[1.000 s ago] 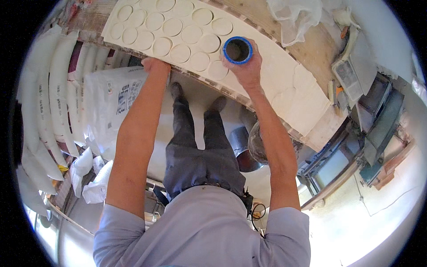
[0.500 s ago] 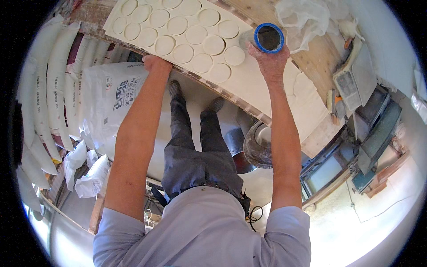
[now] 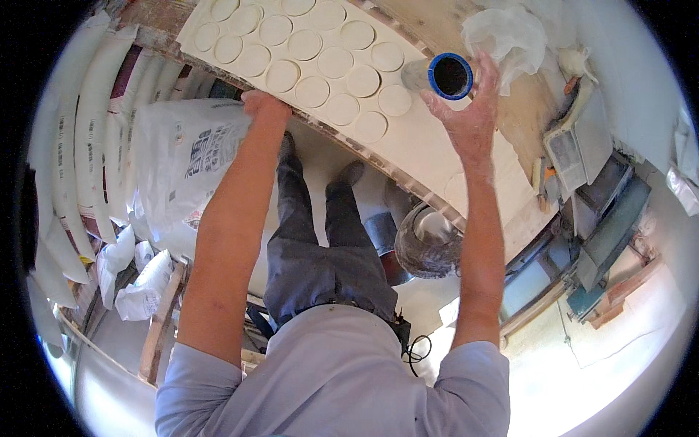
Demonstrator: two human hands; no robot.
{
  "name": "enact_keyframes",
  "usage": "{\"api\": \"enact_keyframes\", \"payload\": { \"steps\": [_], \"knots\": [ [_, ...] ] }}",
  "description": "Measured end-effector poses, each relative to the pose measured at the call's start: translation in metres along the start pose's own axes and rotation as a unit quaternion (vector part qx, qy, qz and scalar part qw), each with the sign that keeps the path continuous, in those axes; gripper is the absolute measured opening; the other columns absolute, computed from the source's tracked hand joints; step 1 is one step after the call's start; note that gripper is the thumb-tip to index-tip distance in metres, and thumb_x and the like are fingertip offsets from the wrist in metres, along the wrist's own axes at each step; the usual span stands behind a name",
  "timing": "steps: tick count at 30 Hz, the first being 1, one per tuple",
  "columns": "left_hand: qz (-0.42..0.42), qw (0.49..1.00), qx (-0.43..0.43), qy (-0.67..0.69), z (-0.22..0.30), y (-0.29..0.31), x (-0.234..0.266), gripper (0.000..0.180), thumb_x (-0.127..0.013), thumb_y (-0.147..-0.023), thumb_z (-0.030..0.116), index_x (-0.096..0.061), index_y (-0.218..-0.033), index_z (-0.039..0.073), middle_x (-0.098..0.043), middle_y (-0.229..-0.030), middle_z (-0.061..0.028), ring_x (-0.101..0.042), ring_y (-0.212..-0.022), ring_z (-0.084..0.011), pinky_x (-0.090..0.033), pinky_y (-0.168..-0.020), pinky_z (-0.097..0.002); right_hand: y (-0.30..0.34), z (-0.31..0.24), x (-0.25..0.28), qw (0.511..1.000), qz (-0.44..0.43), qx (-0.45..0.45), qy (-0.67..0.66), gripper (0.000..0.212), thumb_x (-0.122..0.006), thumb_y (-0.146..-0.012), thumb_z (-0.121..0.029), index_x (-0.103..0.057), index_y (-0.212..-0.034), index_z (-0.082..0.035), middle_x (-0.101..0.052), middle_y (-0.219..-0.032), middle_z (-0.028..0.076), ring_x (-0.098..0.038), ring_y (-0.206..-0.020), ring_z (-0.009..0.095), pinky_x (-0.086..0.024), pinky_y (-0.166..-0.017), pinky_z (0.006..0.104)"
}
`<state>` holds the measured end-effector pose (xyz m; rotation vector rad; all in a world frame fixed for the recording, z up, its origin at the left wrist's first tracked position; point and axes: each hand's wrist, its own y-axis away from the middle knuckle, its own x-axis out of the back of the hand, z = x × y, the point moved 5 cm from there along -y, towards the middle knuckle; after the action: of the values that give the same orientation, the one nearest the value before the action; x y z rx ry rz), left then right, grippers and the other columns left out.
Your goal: The person uses a cylindrical metal cutter to press circular shapes into a large rectangular sheet of dough laid on a wooden board. They systematically move the cutter across the surface to create rows of uniform circles. After cutting, the person lifts the board to separate the cut pieces from the surrounding dough.
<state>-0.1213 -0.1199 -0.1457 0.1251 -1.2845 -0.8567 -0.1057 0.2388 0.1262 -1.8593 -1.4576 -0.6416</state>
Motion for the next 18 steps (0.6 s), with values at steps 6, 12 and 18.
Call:
{"api": "enact_keyframes", "payload": {
  "steps": [6, 12, 18],
  "knots": [
    [0.02, 0.983, 0.105, 0.148, 0.002, 0.008, -0.004, 0.02, -0.053, -0.104, 0.016, -0.063, -0.109, 0.0, -0.074, -0.108, -0.0173, -0.075, -0.091, -0.029, -0.063, -0.065, -0.0433, -0.033, -0.01, -0.035, 0.934, -0.121, 0.193, 0.273, 0.019, -0.074, -0.077, -0.02, -0.073, -0.095, -0.013, -0.07, -0.106, 0.006, -0.067, -0.098, 0.03, -0.059, -0.073, 0.0415],
    [0.042, 0.939, 0.141, 0.31, -0.017, -0.015, -0.015, 0.028, -0.051, -0.105, 0.021, -0.064, -0.109, -0.003, -0.075, -0.103, -0.0205, -0.076, -0.088, -0.0326, -0.063, -0.068, -0.0452, -0.022, -0.003, -0.049, 0.929, -0.09, 0.273, 0.234, 0.011, -0.071, -0.071, -0.014, -0.068, -0.082, -0.014, -0.068, -0.09, 0.003, -0.066, -0.086, 0.026, -0.056, -0.064, 0.0419],
    [0.01, 0.999, -0.035, -0.004, 0.0, 0.009, 0.008, 0.046, -0.043, -0.109, 0.031, -0.063, -0.117, -0.01, -0.072, -0.118, -0.0235, -0.074, -0.102, -0.0355, -0.063, -0.082, -0.0474, -0.013, 0.011, -0.047, 0.957, 0.046, 0.116, 0.262, 0.014, -0.073, -0.077, -0.019, -0.071, -0.089, -0.012, -0.069, -0.095, 0.006, -0.066, -0.09, 0.031, -0.056, -0.066, 0.0469]
  ]
}}
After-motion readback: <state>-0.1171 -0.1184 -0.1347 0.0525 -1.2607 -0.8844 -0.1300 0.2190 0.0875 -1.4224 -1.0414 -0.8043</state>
